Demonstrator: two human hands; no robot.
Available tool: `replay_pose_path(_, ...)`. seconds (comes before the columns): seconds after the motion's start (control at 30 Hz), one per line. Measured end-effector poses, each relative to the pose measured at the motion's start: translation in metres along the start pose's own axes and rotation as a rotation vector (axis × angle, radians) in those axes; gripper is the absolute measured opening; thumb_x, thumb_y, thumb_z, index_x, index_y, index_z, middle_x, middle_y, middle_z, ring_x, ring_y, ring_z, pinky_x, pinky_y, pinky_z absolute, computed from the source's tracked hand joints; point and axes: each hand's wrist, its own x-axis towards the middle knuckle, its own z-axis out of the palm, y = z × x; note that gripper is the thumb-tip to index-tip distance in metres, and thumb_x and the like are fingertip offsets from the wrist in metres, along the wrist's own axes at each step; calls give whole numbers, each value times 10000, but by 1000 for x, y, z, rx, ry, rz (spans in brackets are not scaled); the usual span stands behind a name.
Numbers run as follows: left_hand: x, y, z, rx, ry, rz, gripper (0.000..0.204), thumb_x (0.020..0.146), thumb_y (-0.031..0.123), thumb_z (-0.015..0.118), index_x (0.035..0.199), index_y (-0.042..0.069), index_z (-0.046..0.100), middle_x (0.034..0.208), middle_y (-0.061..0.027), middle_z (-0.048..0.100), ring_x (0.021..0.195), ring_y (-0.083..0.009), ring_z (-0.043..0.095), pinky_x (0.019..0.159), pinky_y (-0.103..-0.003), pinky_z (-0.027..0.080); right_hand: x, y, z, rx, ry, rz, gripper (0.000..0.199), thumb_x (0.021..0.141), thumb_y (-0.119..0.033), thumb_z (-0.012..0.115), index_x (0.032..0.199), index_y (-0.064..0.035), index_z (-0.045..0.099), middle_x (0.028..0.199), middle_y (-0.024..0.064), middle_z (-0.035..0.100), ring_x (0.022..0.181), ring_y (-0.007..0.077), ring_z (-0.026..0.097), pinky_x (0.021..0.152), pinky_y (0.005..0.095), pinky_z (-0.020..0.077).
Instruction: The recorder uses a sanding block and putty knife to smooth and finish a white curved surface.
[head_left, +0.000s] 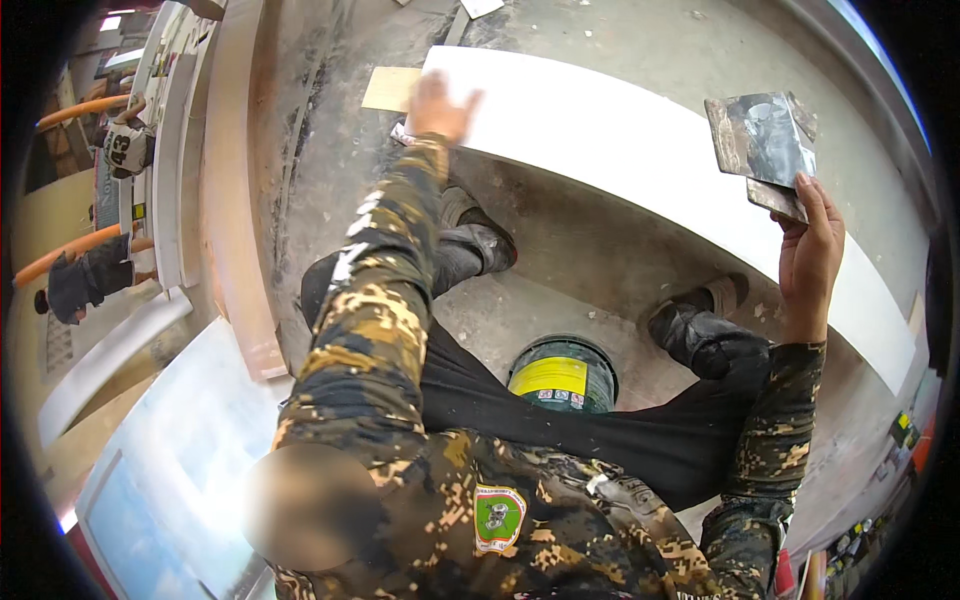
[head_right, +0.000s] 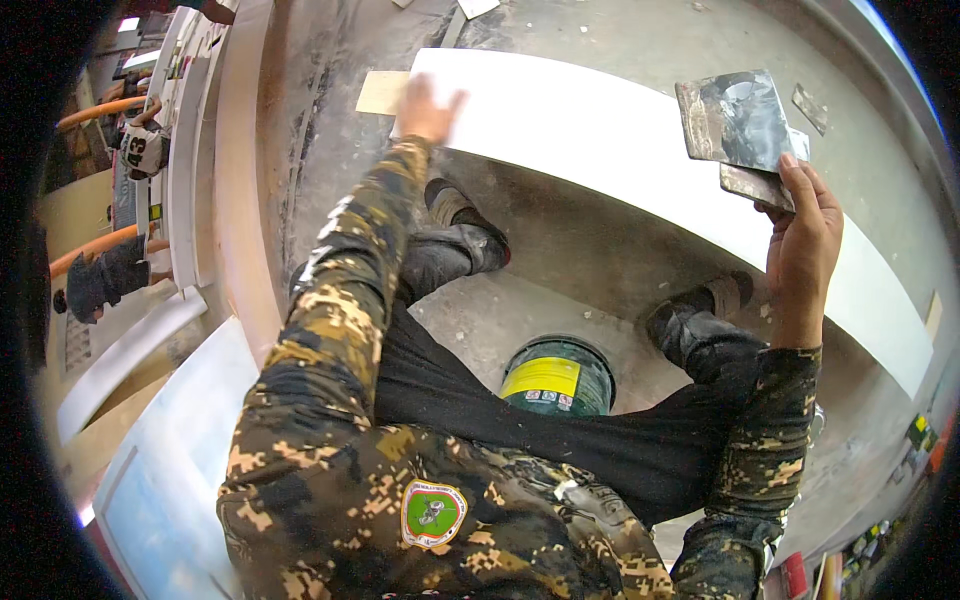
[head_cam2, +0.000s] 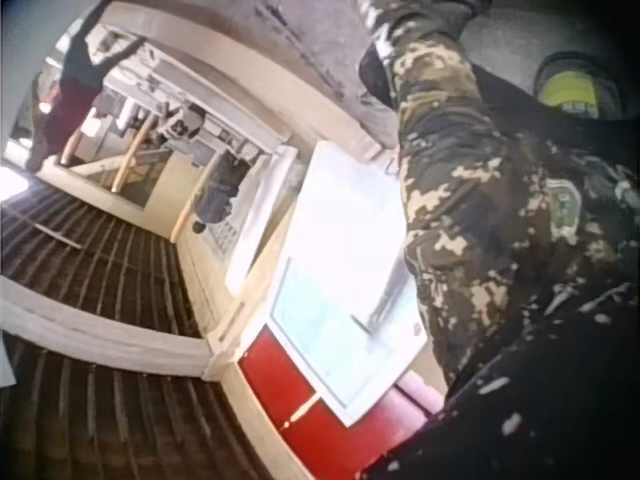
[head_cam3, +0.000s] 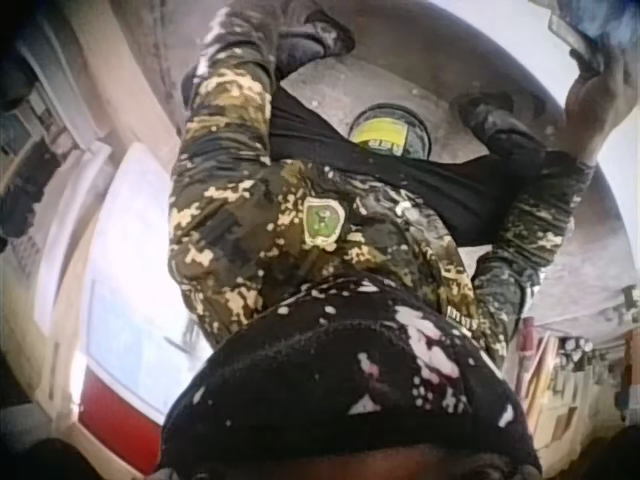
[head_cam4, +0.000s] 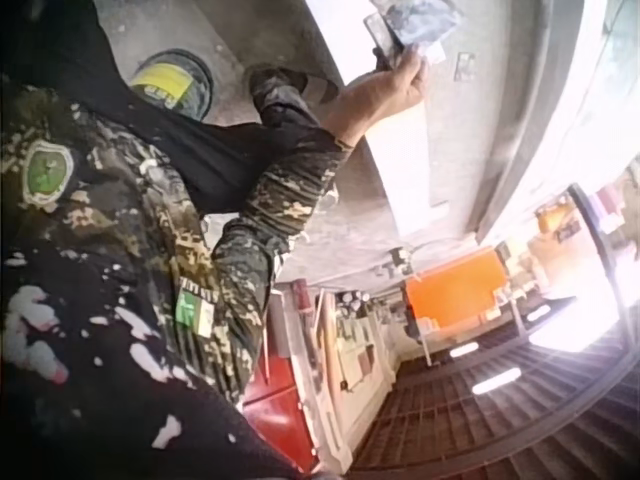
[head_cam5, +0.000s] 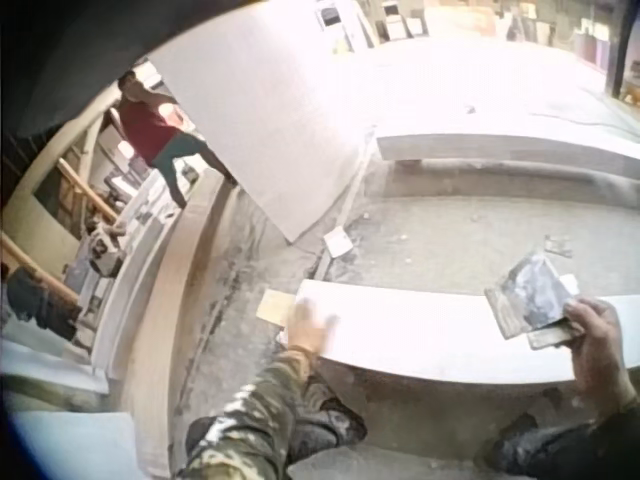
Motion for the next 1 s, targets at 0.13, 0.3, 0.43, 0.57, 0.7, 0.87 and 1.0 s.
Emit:
replay_pose_path(0.13, 3, -54, -8, 43, -125, -696, 885, 981, 595, 392, 1565, -42, 200, 1635, -273, 139, 1533, -397, 102, 1235, -527, 46, -6, 0, -23, -73, 60, 13, 245, 964, -207, 667, 1054, 19, 696, 914, 48, 707, 774, 105, 644, 709, 238, 502)
replay_pose_path(0.3, -6, -12, -3, -4, -38, -197, 917, 964, 618, 430, 1544, -67, 240, 1618, -284, 188, 1526, -393, 136, 1231, -526, 108, -8, 1, -9, -99, 20, 21, 232, 963, -210, 663, 1026, 8, 712, 863, 28, 696, 738, 81, 624, 681, 230, 493)
replay_pose_path(0.43, -38, 72, 4, -335, 264, 349, 800, 987, 572, 476, 1414, -104, 435, 1429, -294, 474, 1361, -409, 417, 1141, -473, 334, -9, 9, 24, -203, -147, 29, 250, 974, -248, 649, 983, -10, 726, 805, -9, 666, 698, 63, 570, 651, 232, 461)
replay_pose_path(0.57, -157, 195, -49, -1361, -517, -13, 731, 975, 633, 502, 1230, -47, 592, 1147, -139, 670, 1014, -250, 641, 878, -380, 517, -27, 25, 12, -422, -227, 55, 272, 981, -247, 631, 930, 6, 718, 751, -42, 619, 684, 59, 529, 626, 240, 429)
replay_pose_path(0.7, -248, 212, -81, -1891, -681, -235, 528, 997, 542, 550, 1215, 63, 592, 1117, -35, 668, 951, -150, 638, 833, -337, 526, -48, 34, 40, -724, -483, -50, 269, 925, -218, 650, 883, 45, 686, 655, 69, 602, 622, 127, 534, 597, 322, 445)
replay_pose_path(0.87, -282, 193, -102, -1952, -522, -542, 294, 1000, 235, 636, 1252, 106, 559, 1038, -17, 661, 954, -163, 650, 819, -372, 553, -80, 32, 48, -872, -647, -249, 225, 842, -204, 690, 836, 21, 699, 737, 237, 642, 693, 397, 638, 656, 441, 496)
replay_pose_path(1.0, -274, 154, -88, -1917, -391, -545, 258, 1004, 135, 584, 1258, 103, 551, 1111, -43, 666, 1005, -187, 660, 771, -375, 577, -102, 22, 20, -971, -625, -268, 256, 816, -160, 699, 1037, -31, 700, 762, 208, 677, 725, 384, 662, 701, 441, 528)
